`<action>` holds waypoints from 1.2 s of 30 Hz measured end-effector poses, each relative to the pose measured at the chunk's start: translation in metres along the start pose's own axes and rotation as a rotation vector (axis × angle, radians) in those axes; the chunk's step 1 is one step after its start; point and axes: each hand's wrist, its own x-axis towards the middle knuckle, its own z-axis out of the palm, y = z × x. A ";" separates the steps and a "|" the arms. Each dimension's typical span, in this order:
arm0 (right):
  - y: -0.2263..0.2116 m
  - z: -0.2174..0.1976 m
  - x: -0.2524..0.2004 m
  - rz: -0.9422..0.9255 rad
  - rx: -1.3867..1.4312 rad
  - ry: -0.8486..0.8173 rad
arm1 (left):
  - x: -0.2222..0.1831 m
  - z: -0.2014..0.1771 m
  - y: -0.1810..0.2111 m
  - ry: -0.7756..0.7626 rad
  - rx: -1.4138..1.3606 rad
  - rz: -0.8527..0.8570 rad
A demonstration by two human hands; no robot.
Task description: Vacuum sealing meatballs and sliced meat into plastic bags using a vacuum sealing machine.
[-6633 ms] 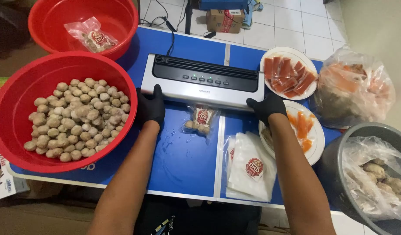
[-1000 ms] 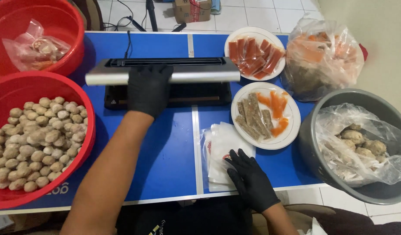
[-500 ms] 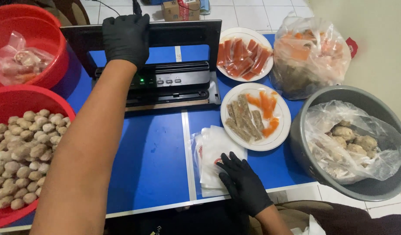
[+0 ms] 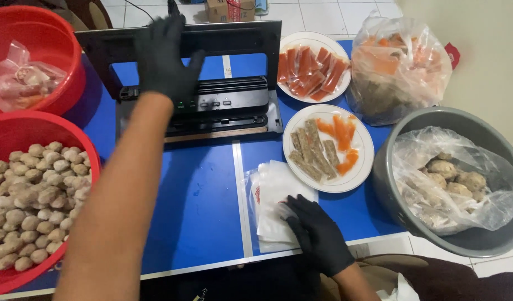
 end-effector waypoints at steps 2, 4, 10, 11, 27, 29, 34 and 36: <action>0.000 -0.004 -0.002 -0.153 0.010 0.355 | -0.026 -0.020 0.035 0.081 -0.537 -0.159; -0.009 -0.007 -0.003 -0.094 0.046 0.471 | -0.056 -0.044 0.062 -0.037 -0.715 -0.226; -0.050 -0.014 -0.003 -0.049 0.116 0.716 | -0.174 -0.043 0.114 -0.447 -1.115 -0.384; -0.062 -0.015 0.001 -0.179 0.170 0.740 | -0.191 -0.049 0.124 -0.690 -1.202 -0.494; -0.053 0.039 0.004 -0.491 -0.339 0.210 | -0.221 -0.070 0.119 -0.452 -1.519 -1.023; -0.060 0.034 0.004 -0.501 -0.174 0.091 | -0.234 -0.049 0.114 -0.322 -1.409 -1.072; -0.072 0.025 0.008 -0.481 -0.057 0.100 | -0.238 -0.066 0.107 -0.235 -1.305 -1.052; -0.083 0.015 0.013 -0.472 -0.023 0.113 | -0.239 -0.076 0.104 -0.200 -1.275 -1.064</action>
